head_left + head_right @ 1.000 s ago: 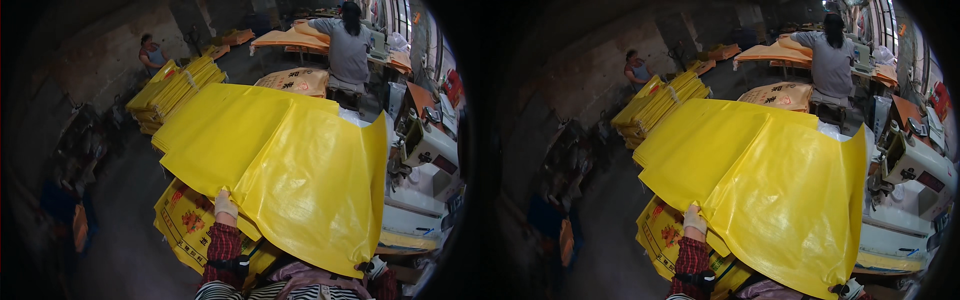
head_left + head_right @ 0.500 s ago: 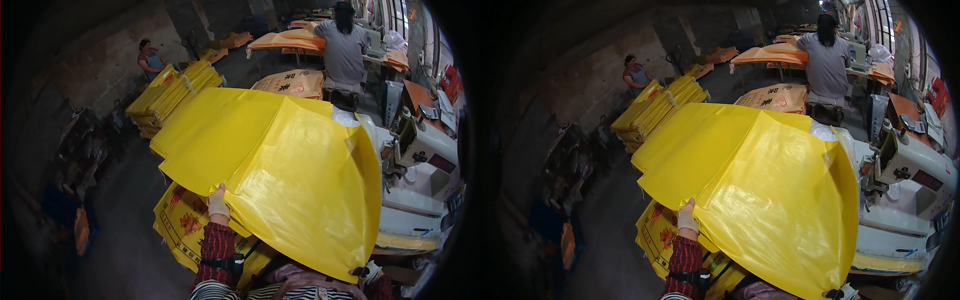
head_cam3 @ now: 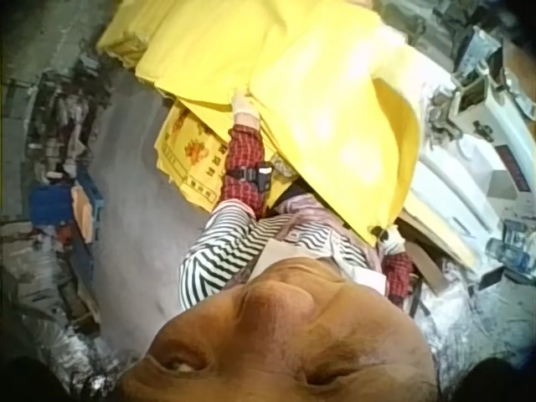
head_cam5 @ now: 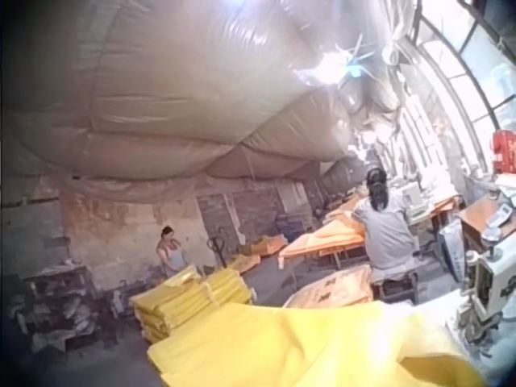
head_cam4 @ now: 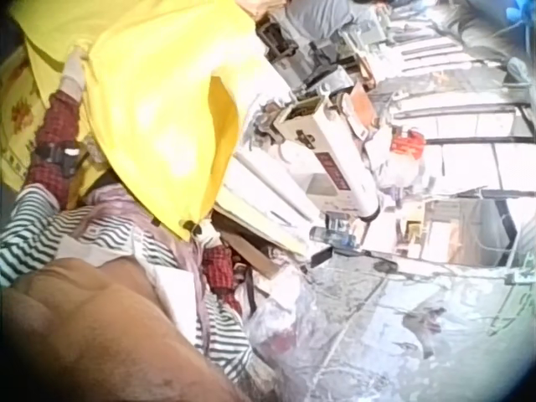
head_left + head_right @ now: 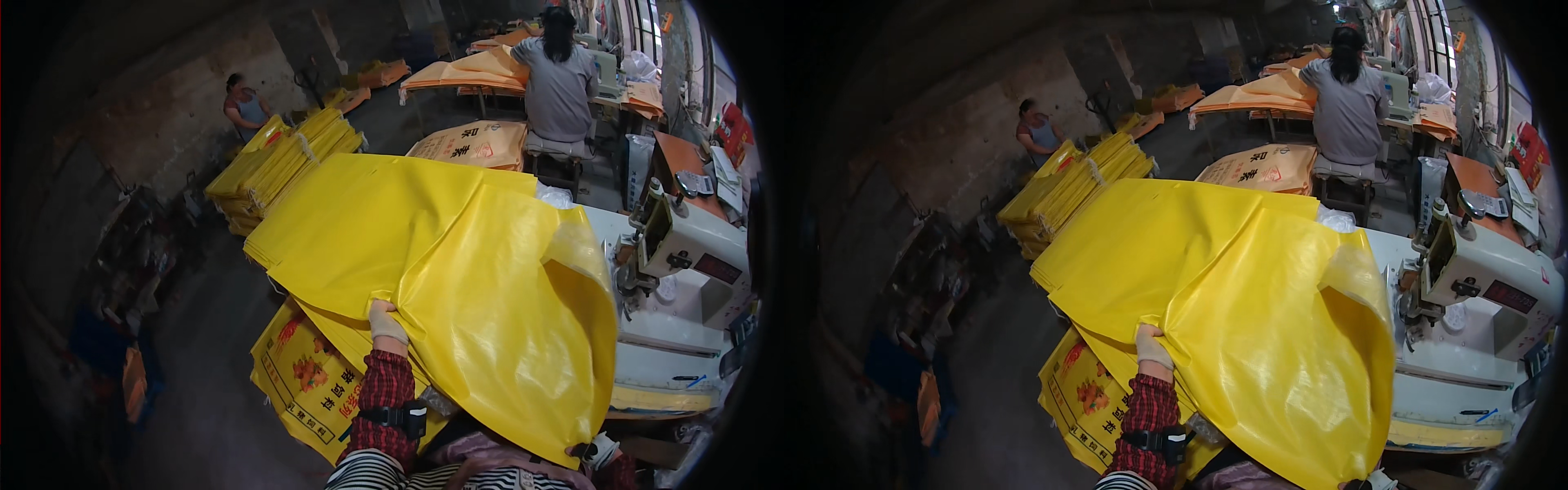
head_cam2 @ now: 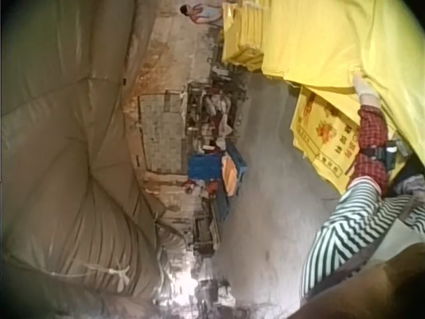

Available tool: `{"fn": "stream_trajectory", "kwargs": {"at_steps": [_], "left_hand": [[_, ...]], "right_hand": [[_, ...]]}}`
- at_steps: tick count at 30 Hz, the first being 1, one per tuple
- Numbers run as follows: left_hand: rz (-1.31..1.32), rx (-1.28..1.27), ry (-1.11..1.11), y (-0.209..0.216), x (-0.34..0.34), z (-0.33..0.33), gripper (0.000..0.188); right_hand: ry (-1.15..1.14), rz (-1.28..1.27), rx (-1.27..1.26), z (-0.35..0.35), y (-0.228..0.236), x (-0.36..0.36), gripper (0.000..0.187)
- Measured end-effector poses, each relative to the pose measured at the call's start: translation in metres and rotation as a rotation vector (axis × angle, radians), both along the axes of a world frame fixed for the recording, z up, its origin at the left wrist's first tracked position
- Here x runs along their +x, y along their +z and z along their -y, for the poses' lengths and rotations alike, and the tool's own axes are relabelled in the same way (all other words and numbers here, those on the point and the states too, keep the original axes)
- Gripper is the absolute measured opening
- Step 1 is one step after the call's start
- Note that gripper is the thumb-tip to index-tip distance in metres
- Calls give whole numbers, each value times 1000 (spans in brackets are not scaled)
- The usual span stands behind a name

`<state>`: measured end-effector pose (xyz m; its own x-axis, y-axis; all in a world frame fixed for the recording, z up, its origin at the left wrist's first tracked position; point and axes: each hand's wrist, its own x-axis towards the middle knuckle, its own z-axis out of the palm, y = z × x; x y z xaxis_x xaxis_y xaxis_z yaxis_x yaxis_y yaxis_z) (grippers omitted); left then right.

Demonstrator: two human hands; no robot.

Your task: Folding and stacking large yellow plastic bags at a workstation.

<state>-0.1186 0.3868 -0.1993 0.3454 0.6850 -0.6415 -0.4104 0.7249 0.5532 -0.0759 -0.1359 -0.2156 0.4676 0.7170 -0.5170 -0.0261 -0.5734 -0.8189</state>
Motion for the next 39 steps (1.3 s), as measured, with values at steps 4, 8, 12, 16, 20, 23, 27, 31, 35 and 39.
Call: {"fn": "stream_trajectory", "kwargs": {"at_steps": [4,8,12,16,20,23,27,31,35,39], "left_hand": [[382,111,-219,7,-7,20,29],[193,293,-386,5,5,19,37],[-488,519,-349,-22,8,-25,40],[-439,370,-233,0,25,-15,38],[-335,239,-45,-9,35,-31,41],[-412,124,-82,-10,29,-53,40],[323,201,-91,22,26,-2,36],[89,341,-55,48,36,9,41],[-76,721,-106,59,63,-26,46],[172,795,-321,80,61,-86,52]], "right_hand": [[-8,-4,-1,4,0,-1,58],[-17,-6,-9,9,0,-4,59],[0,-11,-12,11,0,-10,59],[-32,-17,-8,9,1,-11,59],[-37,-11,2,0,3,-6,59],[-35,-14,9,-5,3,-2,59],[-83,-23,7,-5,2,-3,60],[-101,-23,29,-7,1,-6,60],[-156,-21,137,-21,1,-10,60],[133,430,119,-58,6,14,55]]}}
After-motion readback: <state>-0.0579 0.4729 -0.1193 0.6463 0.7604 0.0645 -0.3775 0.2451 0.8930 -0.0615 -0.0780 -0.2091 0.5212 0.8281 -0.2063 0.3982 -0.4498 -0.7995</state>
